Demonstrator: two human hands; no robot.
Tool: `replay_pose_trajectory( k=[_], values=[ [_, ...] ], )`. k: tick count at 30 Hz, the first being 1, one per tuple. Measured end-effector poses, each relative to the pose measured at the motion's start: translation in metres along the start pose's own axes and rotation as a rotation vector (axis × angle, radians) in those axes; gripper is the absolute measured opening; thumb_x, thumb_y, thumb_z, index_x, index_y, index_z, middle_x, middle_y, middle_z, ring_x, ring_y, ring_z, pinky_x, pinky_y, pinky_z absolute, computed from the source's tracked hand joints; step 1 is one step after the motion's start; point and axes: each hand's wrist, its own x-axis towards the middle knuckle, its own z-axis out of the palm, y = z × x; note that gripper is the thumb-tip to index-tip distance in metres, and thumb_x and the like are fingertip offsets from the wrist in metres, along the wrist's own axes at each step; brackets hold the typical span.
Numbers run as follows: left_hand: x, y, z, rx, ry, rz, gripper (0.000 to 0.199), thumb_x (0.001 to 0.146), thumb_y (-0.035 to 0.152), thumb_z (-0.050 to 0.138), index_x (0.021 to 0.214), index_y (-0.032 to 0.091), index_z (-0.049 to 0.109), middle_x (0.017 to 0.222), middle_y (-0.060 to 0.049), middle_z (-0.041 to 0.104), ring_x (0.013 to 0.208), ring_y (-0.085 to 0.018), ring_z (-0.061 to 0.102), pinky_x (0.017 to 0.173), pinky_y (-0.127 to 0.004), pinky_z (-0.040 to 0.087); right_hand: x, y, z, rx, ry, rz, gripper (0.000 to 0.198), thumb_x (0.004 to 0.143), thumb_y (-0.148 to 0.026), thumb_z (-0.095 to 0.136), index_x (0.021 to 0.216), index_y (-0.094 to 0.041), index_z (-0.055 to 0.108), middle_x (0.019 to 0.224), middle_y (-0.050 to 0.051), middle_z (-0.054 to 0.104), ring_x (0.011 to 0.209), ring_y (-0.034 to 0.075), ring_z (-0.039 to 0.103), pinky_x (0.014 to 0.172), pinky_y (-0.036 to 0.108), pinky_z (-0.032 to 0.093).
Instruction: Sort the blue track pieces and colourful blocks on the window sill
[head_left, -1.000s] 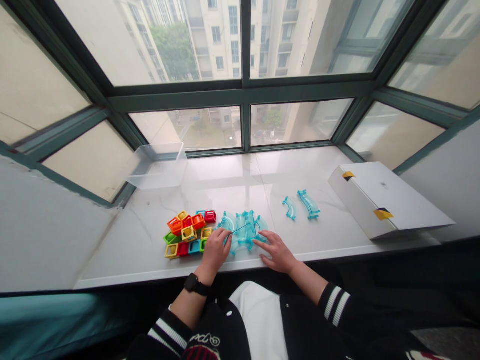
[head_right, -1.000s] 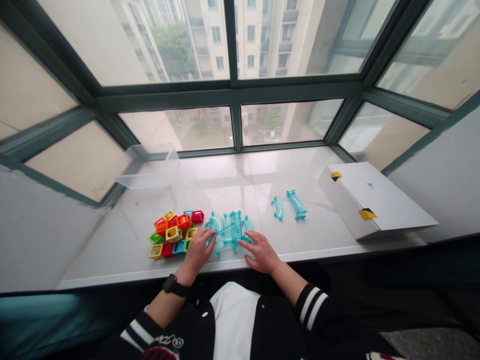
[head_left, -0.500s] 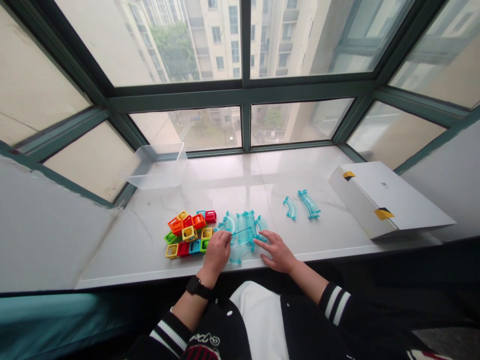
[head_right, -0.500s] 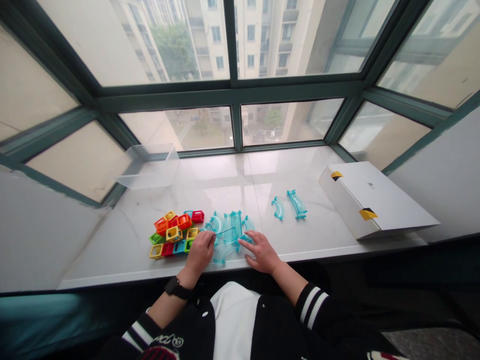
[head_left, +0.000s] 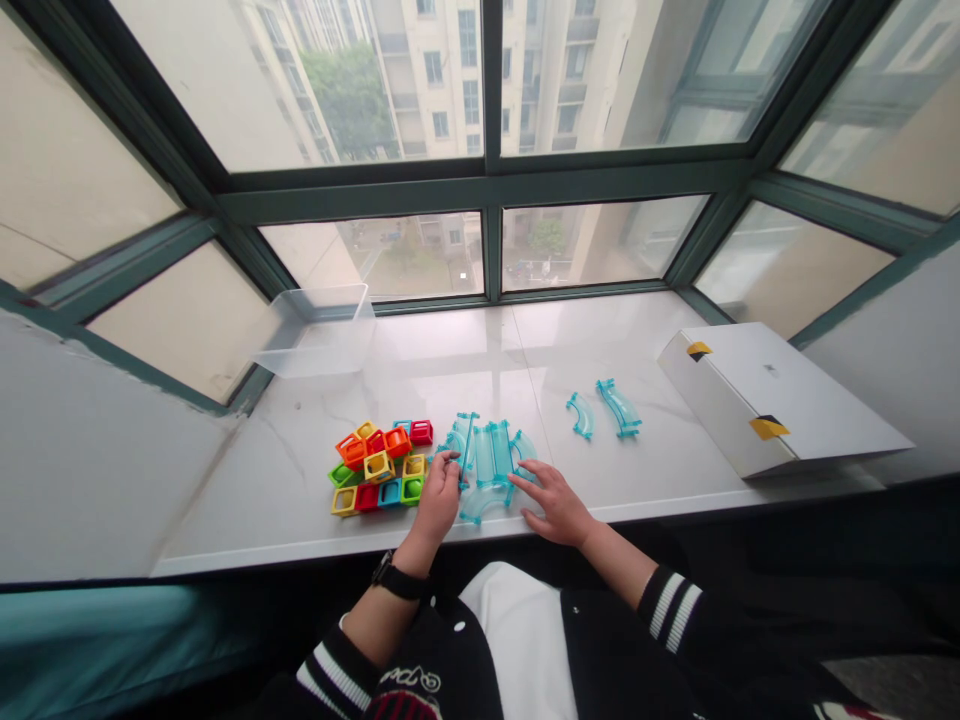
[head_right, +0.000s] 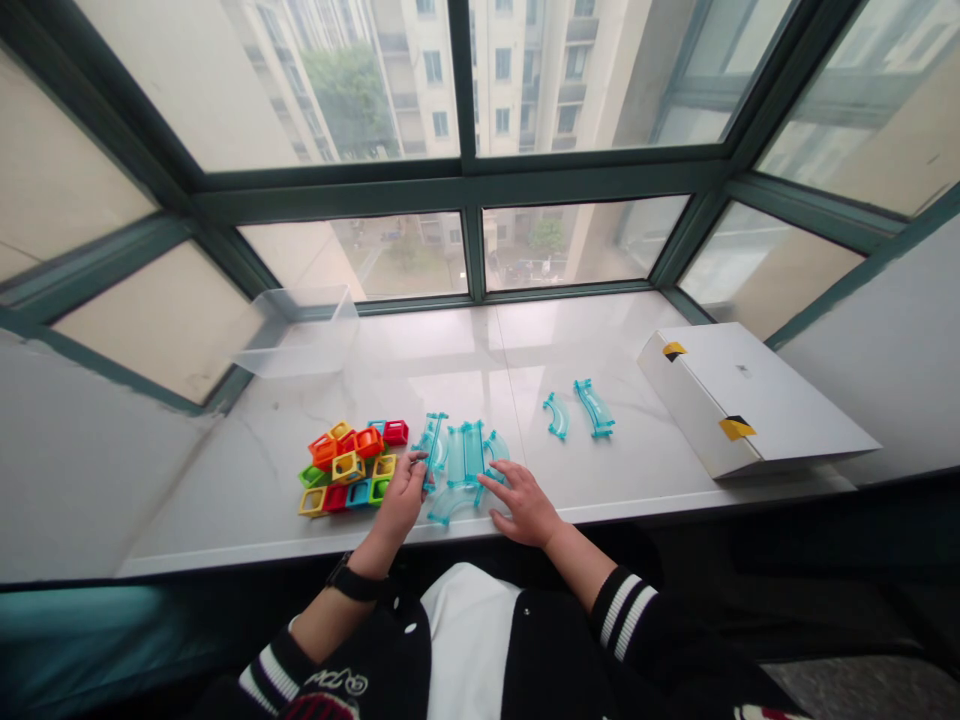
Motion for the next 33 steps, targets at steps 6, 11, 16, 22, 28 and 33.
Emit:
replay_pose_trajectory(
  k=[6, 11, 16, 22, 28, 33],
  values=[
    [-0.002, 0.002, 0.014, -0.240, -0.162, -0.093, 0.049, 0.093, 0.047, 0.065, 0.131, 0.020, 0.047, 0.093, -0.002, 0.069, 0.066, -0.012, 0.062, 0.058, -0.025, 0.048, -0.002, -0.001, -0.001, 0.050, 0.085, 0.040, 0.073, 0.090, -0.026, 0.065, 0.160, -0.027, 0.043, 0.159, 0.016, 0.045, 0.149, 0.038, 0.042, 0.121, 0.062, 0.042],
    [-0.007, 0.015, 0.025, -0.261, -0.246, -0.107, 0.052, 0.091, 0.040, 0.066, 0.134, 0.020, 0.046, 0.105, -0.006, 0.071, 0.078, -0.014, 0.070, 0.071, -0.030, 0.057, 0.010, -0.014, -0.012, 0.093, 0.209, 0.081, 0.067, 0.098, -0.027, 0.062, 0.161, -0.031, 0.040, 0.136, 0.014, 0.061, 0.127, 0.034, 0.060, 0.109, 0.056, 0.054],
    [-0.013, 0.022, 0.037, -0.319, -0.332, -0.104, 0.049, 0.091, 0.039, 0.067, 0.133, 0.021, 0.049, 0.113, -0.008, 0.071, 0.084, -0.016, 0.072, 0.085, -0.038, 0.062, 0.033, -0.032, -0.025, 0.137, 0.209, -0.014, 0.055, 0.102, -0.031, 0.063, 0.155, -0.037, 0.051, 0.122, 0.009, 0.067, 0.110, 0.027, 0.066, 0.098, 0.045, 0.059],
    [-0.012, 0.025, 0.049, -0.364, -0.397, -0.117, 0.050, 0.092, 0.046, 0.069, 0.134, 0.021, 0.057, 0.126, -0.011, 0.067, 0.093, -0.019, 0.072, 0.090, -0.042, 0.063, 0.036, -0.035, -0.033, 0.148, 0.289, 0.028, 0.037, 0.100, -0.031, 0.066, 0.136, -0.032, 0.067, 0.116, 0.009, 0.070, 0.107, 0.026, 0.068, 0.096, 0.044, 0.060],
    [-0.006, 0.031, 0.059, -0.203, -0.404, 0.007, 0.052, 0.097, 0.042, 0.067, 0.145, 0.024, 0.058, 0.141, -0.014, 0.063, 0.111, -0.025, 0.069, 0.094, -0.045, 0.062, 0.023, -0.018, -0.046, 0.124, 0.354, 0.121, 0.040, 0.098, -0.026, 0.063, 0.138, -0.030, 0.064, 0.121, 0.010, 0.071, 0.115, 0.028, 0.067, 0.102, 0.047, 0.059],
    [0.003, 0.036, 0.063, -0.150, -0.404, 0.060, 0.051, 0.098, 0.041, 0.064, 0.146, 0.026, 0.058, 0.147, -0.015, 0.060, 0.123, -0.027, 0.067, 0.101, -0.046, 0.059, 0.014, 0.015, -0.057, 0.075, 0.313, 0.225, 0.037, 0.100, -0.027, 0.059, 0.137, -0.028, 0.065, 0.123, 0.011, 0.071, 0.115, 0.029, 0.069, 0.103, 0.048, 0.059]
  ],
)
